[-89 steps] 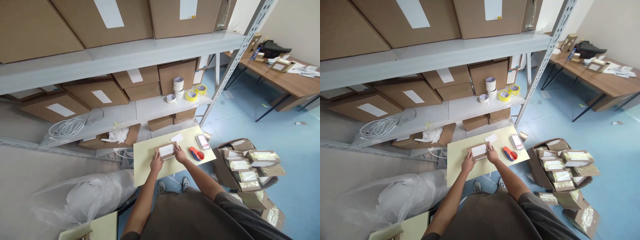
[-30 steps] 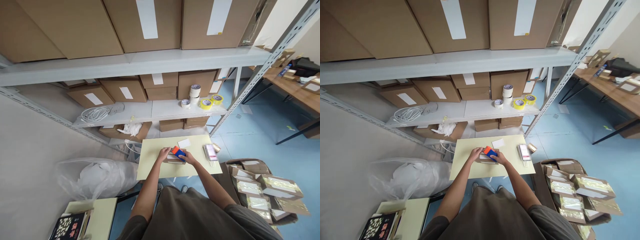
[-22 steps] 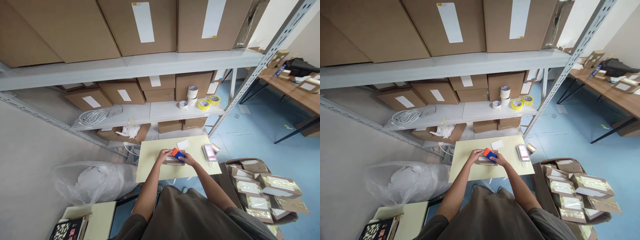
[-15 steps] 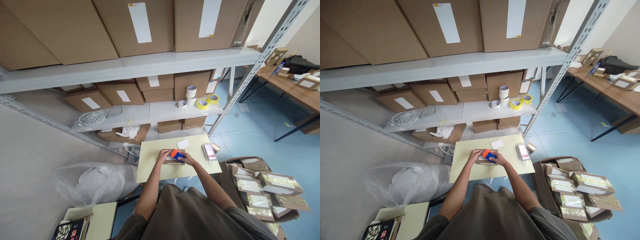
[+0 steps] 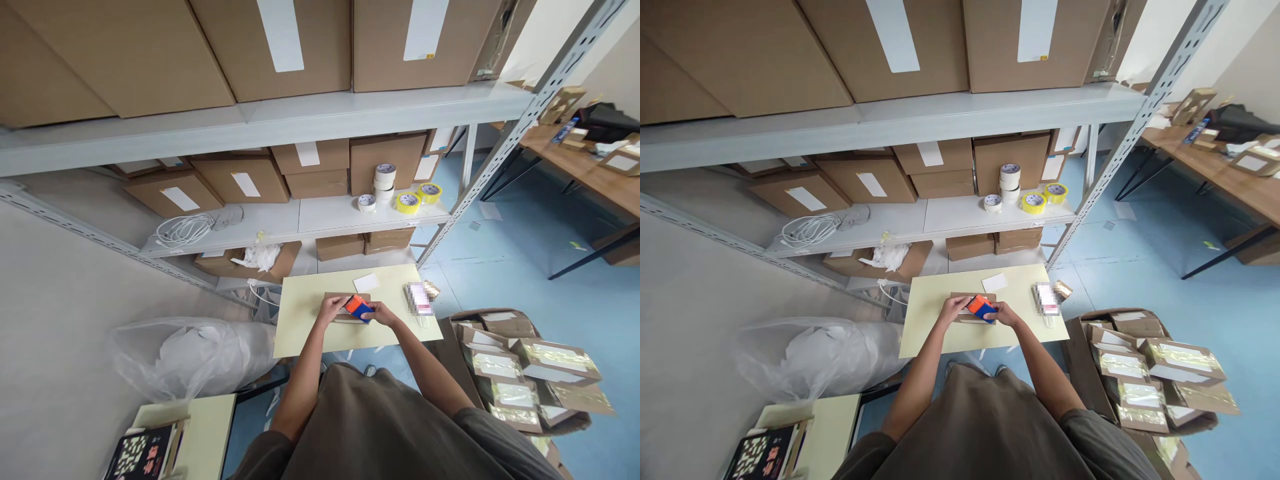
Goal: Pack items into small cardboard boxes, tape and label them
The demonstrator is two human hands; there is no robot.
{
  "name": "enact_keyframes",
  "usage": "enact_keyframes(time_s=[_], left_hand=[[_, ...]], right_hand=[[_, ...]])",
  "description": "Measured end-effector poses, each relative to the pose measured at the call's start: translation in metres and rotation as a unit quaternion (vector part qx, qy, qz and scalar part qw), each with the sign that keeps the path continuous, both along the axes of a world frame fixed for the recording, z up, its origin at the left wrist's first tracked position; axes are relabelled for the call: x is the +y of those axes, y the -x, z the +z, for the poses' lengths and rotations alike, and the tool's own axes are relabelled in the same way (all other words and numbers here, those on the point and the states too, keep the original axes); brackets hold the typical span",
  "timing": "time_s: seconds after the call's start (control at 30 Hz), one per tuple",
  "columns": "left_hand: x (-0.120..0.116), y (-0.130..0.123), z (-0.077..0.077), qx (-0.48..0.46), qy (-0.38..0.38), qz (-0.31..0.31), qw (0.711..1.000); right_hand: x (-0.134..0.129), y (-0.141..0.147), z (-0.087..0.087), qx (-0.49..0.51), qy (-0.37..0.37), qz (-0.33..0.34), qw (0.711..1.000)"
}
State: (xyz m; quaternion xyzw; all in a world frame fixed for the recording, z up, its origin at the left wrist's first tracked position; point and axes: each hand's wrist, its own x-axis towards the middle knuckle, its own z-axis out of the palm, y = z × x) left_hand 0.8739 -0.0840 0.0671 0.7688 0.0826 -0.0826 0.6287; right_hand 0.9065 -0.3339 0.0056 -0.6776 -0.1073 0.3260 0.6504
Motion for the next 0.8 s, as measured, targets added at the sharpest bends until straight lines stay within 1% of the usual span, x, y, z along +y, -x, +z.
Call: enact_keyframes(time_s=[0.1, 0.23, 0.33, 0.4, 0.53, 0.6, 0.7, 0.77, 0.8], left_hand=[[-0.007, 0.001, 0.001, -0.001, 0.022, 0.007, 1.0], [-0.012, 0.0, -0.003, 0.011, 0.007, 0.034, 0.999], [-0.011, -0.002, -0.008, 0.011, -0.029, 0.045, 0.999], [-0.009, -0.004, -0.011, 0.001, -0.066, 0.058, 0.996], [-0.012, -0.008, -0.021, 0.009, -0.139, 0.11, 0.984], [-0.017, -0.009, -0.026, 0.025, -0.156, 0.139, 0.978], [-0.023, -0.008, -0.031, 0.03, -0.152, 0.164, 0.974], [-0.015, -0.007, -0.03, 0.025, -0.149, 0.186, 0.971], [-0.007, -0.006, -0.029, 0.025, -0.152, 0.203, 0.967]], right_hand=[[-0.004, 0.0, 0.004, 0.014, -0.011, 0.007, 1.0], [-0.005, 0.0, 0.008, 0.017, -0.011, 0.024, 1.0], [-0.004, -0.002, 0.01, 0.011, 0.005, 0.029, 0.999], [-0.005, -0.005, 0.012, -0.007, 0.03, 0.029, 0.999], [-0.005, -0.018, 0.022, -0.058, 0.09, 0.04, 0.993], [-0.003, -0.025, 0.028, -0.079, 0.107, 0.051, 0.99], [-0.001, -0.034, 0.039, -0.099, 0.115, 0.07, 0.986], [-0.004, -0.036, 0.046, -0.109, 0.123, 0.078, 0.983], [-0.008, -0.036, 0.049, -0.112, 0.132, 0.081, 0.982]])
